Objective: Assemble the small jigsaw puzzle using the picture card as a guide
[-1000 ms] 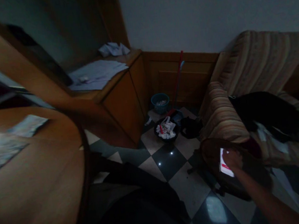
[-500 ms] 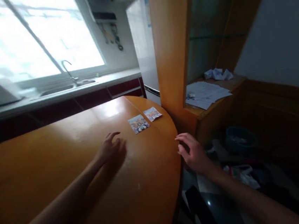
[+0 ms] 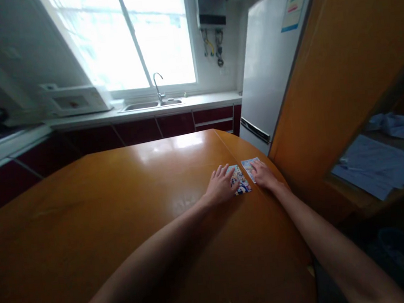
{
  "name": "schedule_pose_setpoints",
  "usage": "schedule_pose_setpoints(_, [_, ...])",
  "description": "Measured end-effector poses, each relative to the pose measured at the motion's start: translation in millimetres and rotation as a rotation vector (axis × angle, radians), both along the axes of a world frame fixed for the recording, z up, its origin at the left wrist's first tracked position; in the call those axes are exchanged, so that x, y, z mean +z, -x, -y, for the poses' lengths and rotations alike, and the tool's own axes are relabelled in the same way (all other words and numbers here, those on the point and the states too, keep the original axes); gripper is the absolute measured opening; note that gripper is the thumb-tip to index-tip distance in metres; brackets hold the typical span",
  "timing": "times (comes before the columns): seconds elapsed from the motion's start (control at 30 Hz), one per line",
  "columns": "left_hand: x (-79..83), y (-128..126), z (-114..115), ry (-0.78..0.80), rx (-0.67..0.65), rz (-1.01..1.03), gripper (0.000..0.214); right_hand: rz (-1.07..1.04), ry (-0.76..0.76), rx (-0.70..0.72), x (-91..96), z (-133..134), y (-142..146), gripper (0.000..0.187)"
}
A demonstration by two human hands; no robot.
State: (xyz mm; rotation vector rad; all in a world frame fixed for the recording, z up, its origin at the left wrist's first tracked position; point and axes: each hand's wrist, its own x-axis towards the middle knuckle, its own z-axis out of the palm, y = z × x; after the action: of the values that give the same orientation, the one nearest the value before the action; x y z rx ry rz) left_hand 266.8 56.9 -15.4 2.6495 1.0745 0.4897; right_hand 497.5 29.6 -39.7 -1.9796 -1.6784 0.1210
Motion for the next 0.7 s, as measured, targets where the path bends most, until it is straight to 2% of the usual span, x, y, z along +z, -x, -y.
schedule_pose_setpoints(0.1, [-6.1,-16.7,2.5,0.019,-0.031,-0.056,0.074,0.054,0.041,-0.015,-7.9,-0.7,1.7,0.045])
schedule_pose_setpoints(0.17, [-7.5,-4.6,0.5,0.026,-0.043,-0.093,0.076,0.086,0.060,-0.014,-9.4,0.3,12.7,0.045])
schedule_pose_setpoints(0.2, [-7.1,9.5,-0.4,0.026,-0.046,-0.110,0.075,0.100,0.067,-0.004,-9.3,0.5,22.2,0.045])
schedule_pose_setpoints(0.27, [-4.8,53.2,0.0,0.022,-0.040,-0.142,0.074,0.126,0.077,0.040,-7.5,0.1,50.3,0.043])
schedule_pose_setpoints(0.37, [0.5,147.1,12.1,0.020,-0.010,-0.203,0.072,0.153,0.088,0.143,-2.6,-1.0,114.4,0.040])
schedule_pose_setpoints(0.47, [5.8,249.0,40.6,0.054,0.088,-0.262,0.070,0.165,0.087,0.306,5.0,0.3,195.3,0.036])
schedule_pose_setpoints(0.53, [8.8,306.8,65.2,0.064,0.155,-0.282,0.067,0.164,0.078,0.421,12.4,3.6,249.6,0.033])
schedule_pose_setpoints(0.6, [11.5,350.4,88.6,0.072,0.200,-0.292,0.066,0.157,0.066,0.513,21.8,7.8,298.2,0.032])
schedule_pose_setpoints(0.7, [15.4,389.0,110.4,0.063,0.291,-0.228,0.061,0.136,0.031,0.620,37.8,13.7,356.5,0.032])
